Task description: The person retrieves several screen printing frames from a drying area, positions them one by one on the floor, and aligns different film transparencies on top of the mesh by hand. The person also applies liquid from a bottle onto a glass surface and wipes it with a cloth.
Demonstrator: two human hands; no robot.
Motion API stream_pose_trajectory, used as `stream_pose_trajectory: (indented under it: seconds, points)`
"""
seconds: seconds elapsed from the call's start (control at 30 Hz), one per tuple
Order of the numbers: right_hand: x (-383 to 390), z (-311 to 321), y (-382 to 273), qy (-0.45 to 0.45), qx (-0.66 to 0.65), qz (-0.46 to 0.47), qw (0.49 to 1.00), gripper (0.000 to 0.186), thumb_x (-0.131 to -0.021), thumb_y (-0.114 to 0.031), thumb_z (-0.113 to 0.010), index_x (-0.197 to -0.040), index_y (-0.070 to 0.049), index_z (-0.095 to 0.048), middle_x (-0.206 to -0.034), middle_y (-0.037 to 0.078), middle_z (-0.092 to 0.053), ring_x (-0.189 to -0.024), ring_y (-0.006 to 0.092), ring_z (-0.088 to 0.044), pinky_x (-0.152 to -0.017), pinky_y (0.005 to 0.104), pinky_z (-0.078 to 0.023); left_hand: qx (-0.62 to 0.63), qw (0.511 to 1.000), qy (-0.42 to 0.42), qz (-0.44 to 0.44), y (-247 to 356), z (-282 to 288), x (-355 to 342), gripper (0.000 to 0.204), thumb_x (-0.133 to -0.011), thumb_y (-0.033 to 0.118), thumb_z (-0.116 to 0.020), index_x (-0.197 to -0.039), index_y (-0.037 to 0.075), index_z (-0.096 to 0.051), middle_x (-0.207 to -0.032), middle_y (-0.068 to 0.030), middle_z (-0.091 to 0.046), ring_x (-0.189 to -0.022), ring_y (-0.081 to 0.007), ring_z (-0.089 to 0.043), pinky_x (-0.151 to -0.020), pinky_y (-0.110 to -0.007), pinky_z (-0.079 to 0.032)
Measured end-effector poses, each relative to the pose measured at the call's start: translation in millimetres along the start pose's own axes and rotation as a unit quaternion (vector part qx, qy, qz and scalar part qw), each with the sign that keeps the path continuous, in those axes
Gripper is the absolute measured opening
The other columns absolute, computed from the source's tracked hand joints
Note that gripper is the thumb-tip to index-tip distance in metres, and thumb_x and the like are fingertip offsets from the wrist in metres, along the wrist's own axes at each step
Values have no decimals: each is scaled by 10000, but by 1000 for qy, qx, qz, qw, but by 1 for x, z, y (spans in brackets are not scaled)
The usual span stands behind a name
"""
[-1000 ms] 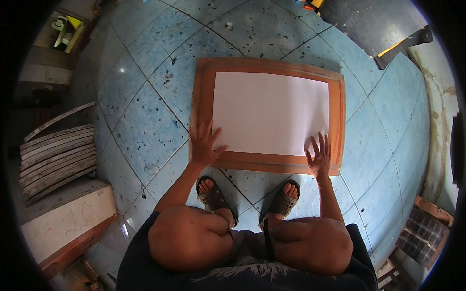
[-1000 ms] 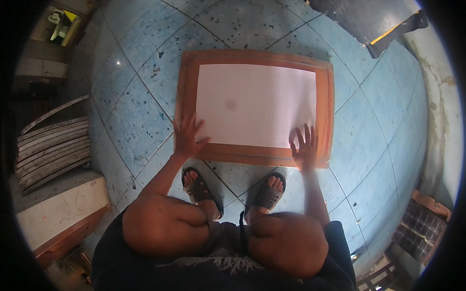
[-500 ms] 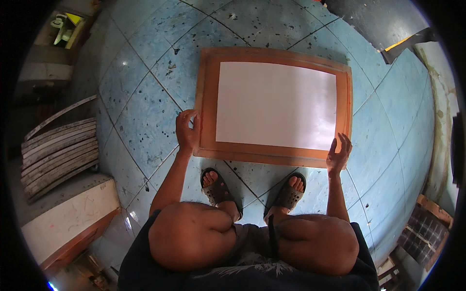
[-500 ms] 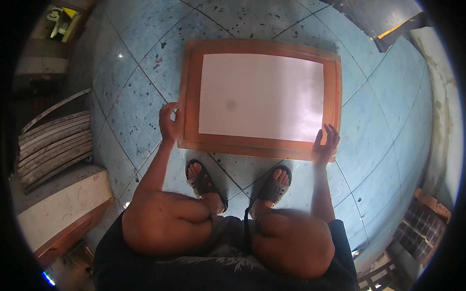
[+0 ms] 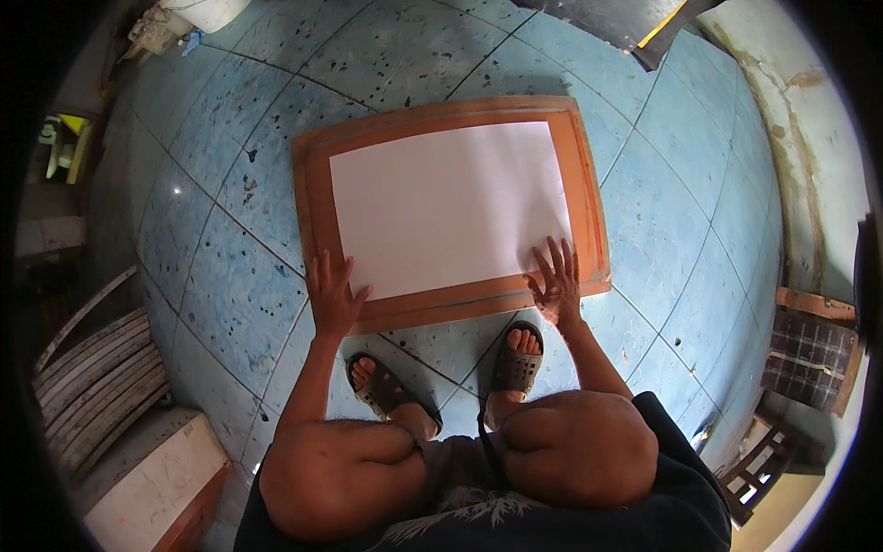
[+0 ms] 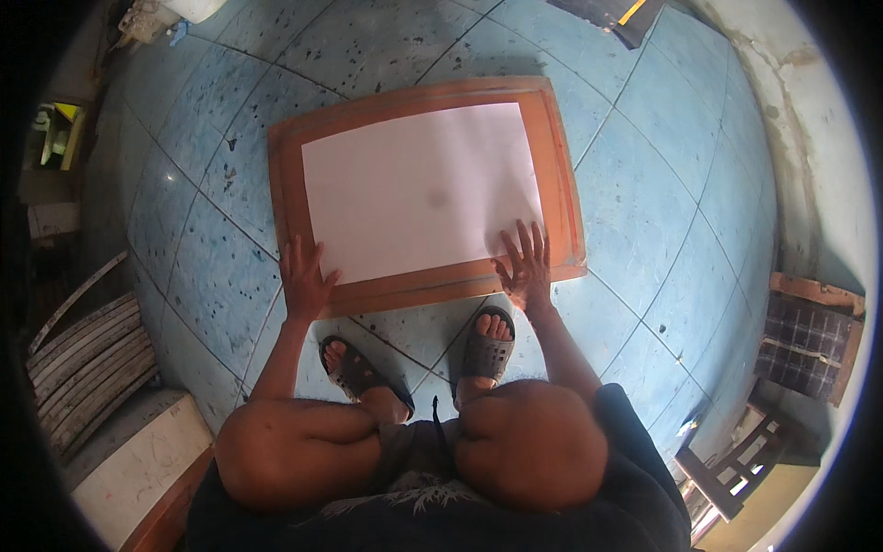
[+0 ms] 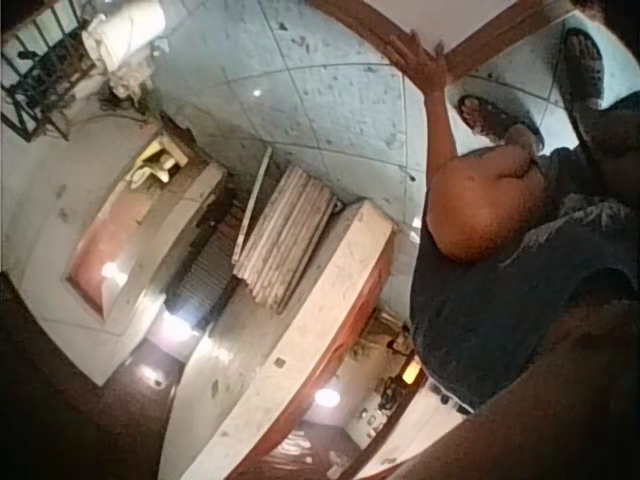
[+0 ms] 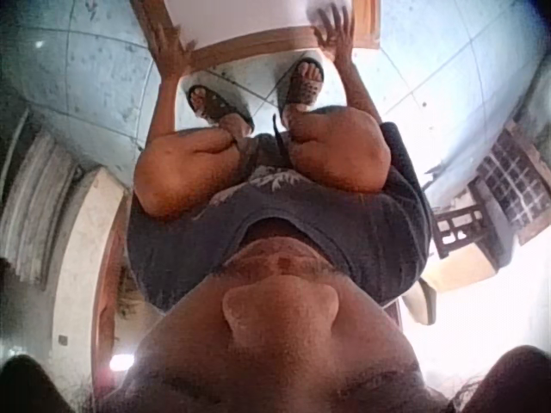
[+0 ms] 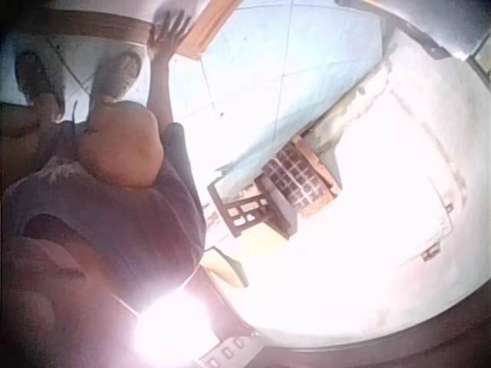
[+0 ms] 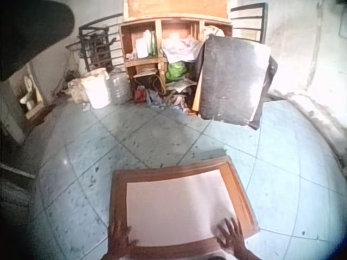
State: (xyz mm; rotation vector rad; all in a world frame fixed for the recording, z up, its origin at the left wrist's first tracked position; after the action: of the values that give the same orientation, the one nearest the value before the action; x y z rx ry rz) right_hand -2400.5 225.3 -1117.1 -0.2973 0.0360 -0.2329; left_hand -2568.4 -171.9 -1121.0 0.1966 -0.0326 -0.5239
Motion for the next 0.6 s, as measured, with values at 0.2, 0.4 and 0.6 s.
stream_pose_trajectory:
  seconds: [0.2, 0.4, 0.6]
  points:
    - [0, -1, 1, 0, -2, 1, 1000, 569, -864, -319, -642, -1371, -139, -459, -1503, 140, -287, -1416, 368, -192, -1153, 536, -159, -5, 1000, -12, 3, 0, 2, 0, 626, -843, 516, -629, -1365, 190, -515, -1520, -216, -221, -1380, -435, -208, -1090, -591, -190]
    - [0, 0, 3, 17, -11, 5, 1000, 555, -861, -301, -644, -1358, -118, -477, -1500, 147, -298, -1411, 376, -208, -1149, 529, -176, 0, 1000, 5, -7, 0, -1, 1, 625, -848, 521, -622, -1381, 217, -502, -1529, -216, -198, -1372, -453, -208, -1088, -600, -186]
    - [-1, 1, 5, 17, -21, -2, 1000, 537, -861, -297, -643, -1342, -108, -497, -1502, 150, -296, -1413, 377, -206, -1149, 529, -179, 3, 1000, 7, -1, 1, -3, 0, 618, -856, 547, -601, -1390, 256, -491, -1543, -205, -167, -1380, -440, -194, -1072, -630, -188]
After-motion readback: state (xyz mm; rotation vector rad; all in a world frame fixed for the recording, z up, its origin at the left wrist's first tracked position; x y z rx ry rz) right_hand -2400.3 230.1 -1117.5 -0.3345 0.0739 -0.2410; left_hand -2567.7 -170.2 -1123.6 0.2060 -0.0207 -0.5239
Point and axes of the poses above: each hand's wrist, its own x-axis away from the middle knuckle, its own z-axis out of the back of the hand, y = z × x, the point moved 2 cm from there along -x, towards the middle knuckle
